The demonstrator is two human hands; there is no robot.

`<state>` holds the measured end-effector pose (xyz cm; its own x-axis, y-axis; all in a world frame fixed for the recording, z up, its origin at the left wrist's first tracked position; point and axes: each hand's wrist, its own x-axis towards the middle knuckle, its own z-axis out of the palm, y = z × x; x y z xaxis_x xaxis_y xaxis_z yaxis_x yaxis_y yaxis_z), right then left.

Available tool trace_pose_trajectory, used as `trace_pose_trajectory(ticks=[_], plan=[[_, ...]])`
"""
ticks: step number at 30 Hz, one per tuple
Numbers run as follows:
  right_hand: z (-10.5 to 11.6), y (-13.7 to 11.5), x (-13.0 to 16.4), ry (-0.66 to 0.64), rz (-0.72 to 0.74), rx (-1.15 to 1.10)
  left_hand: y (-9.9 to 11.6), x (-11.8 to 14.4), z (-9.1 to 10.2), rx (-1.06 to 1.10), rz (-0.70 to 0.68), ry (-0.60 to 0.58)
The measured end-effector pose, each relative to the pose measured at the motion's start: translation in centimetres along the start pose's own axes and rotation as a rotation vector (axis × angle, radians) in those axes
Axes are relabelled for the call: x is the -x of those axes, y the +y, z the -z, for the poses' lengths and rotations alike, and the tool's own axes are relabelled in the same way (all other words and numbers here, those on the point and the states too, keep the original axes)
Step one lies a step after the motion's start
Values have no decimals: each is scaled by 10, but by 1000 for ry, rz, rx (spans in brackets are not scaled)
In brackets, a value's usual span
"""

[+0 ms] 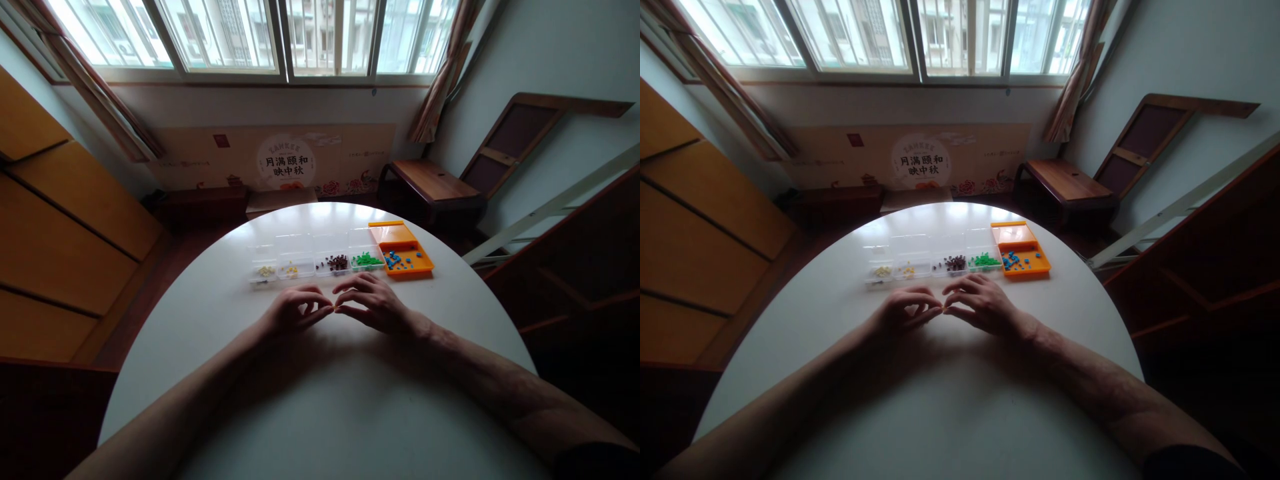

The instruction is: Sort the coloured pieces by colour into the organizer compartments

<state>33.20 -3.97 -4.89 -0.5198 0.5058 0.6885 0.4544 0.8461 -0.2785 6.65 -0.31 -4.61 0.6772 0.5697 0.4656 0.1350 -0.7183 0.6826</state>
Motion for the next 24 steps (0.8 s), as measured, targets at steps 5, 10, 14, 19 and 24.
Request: trace_pose_trajectory(ticks=[5,10,14,19,24], plan=[[-3,1,2,-7,13,8,3,0,-2,30,13,5],[-4,-1,1,-23,-12,4,3,-1,24,-45,48,24],[-4,0,0,-105,-38,-10,-14,4,71,-292,169,124],[-6,1,2,-178,-54,-31,-35,16,116,-542,357,225],[-5,-1,2,-214,-89,-39,-36,20,123,-734,464,197]])
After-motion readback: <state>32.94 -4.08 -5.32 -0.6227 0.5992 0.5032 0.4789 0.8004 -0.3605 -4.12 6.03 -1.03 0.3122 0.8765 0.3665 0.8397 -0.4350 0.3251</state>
